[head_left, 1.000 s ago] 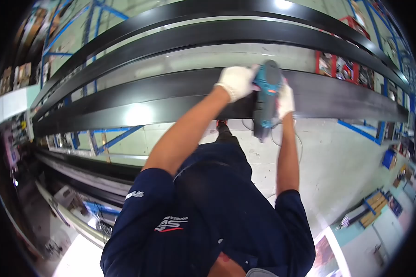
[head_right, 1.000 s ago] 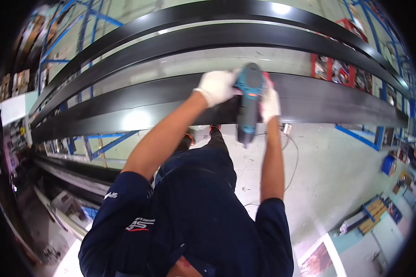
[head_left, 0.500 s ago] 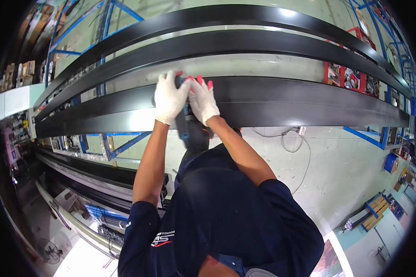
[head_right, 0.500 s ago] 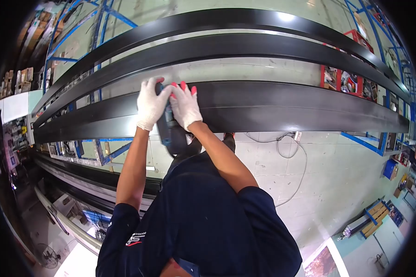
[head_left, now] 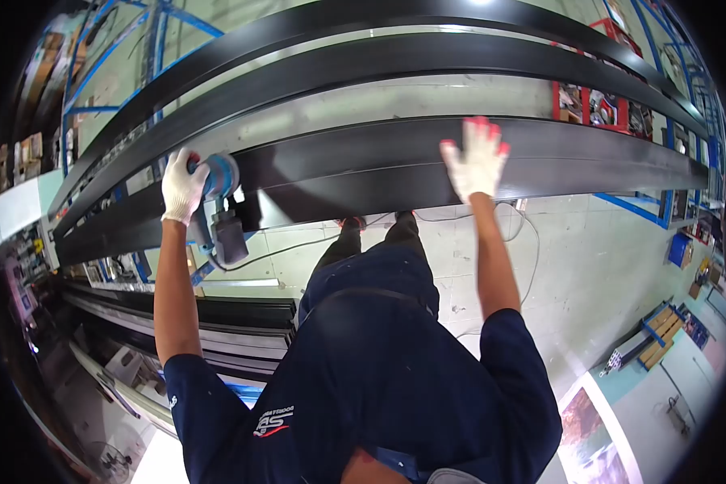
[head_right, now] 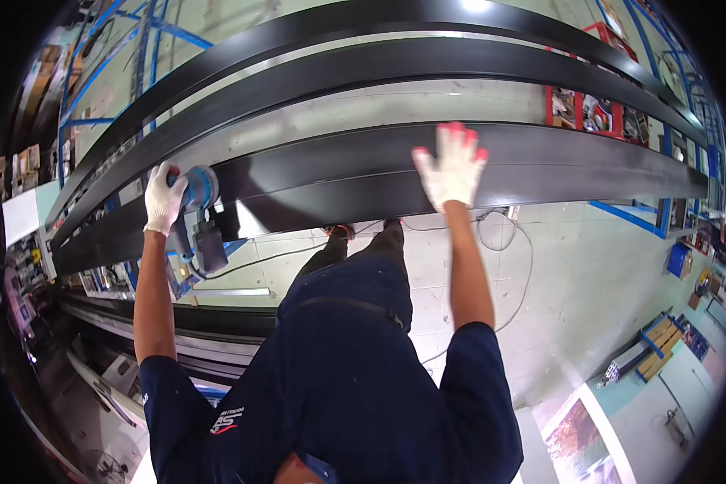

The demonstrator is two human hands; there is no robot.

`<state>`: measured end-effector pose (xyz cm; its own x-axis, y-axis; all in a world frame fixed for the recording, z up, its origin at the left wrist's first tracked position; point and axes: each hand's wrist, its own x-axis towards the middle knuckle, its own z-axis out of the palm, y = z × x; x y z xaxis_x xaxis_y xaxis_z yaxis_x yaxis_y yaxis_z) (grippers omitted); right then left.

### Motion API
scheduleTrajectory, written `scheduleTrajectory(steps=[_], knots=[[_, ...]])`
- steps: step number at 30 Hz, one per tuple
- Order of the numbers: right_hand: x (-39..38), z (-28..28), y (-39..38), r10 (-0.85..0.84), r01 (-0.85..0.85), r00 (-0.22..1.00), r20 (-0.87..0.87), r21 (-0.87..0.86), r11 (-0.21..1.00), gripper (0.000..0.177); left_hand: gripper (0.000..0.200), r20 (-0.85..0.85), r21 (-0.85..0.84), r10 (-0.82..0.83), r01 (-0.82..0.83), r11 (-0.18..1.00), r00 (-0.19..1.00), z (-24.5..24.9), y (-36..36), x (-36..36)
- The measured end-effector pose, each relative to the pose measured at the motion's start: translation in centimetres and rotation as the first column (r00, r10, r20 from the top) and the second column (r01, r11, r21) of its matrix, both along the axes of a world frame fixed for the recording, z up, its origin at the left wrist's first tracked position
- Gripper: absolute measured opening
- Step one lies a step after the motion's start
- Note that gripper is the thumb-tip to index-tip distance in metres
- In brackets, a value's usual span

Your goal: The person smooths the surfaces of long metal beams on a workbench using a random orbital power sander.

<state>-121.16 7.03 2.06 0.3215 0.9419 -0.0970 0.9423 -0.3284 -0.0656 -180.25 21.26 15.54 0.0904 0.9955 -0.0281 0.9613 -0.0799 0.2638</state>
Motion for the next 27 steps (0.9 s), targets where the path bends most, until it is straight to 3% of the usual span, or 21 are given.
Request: scheduleTrajectory(steps=[5, 8, 17, 21, 27], knots=[[23.3, -1.6, -5.0, -0.501, 0.498, 0.865, 0.032, 0.067, 0.864, 0.089, 0.026, -0.018, -0.029, 0.013, -0.014, 0.999, 1.000, 0.5, -1.1, 6.1], [30.9, -2.9, -4.9, -0.626, 0.620, 0.780, -0.006, 0.150, 0.770, 0.093, 0.027, -0.020, -0.033, -0.056, 0.055, 0.998, 0.998, 0.9, -2.1, 13.7], [31.8, -3.0, -4.1, -0.642, 0.632, 0.766, 0.030, 0.149, 0.761, 0.091, 0.025, -0.008, -0.054, -0.407, 0.406, 0.912, 0.913, 0.6, -2.8, 42.3], [31.7, -3.2, -4.2, -0.636, 0.627, 0.771, 0.026, 0.140, 0.766, 0.088, 0.029, 0.042, 0.022, -0.546, 0.545, 0.838, 0.837, -0.9, -2.9, 54.9], [32.0, -3.2, -4.8, -0.622, 0.617, 0.782, -0.032, 0.183, 0.766, 0.090, 0.030, 0.052, 0.009, -0.666, 0.667, 0.745, 0.744, -1.3, -3.3, 67.8]])
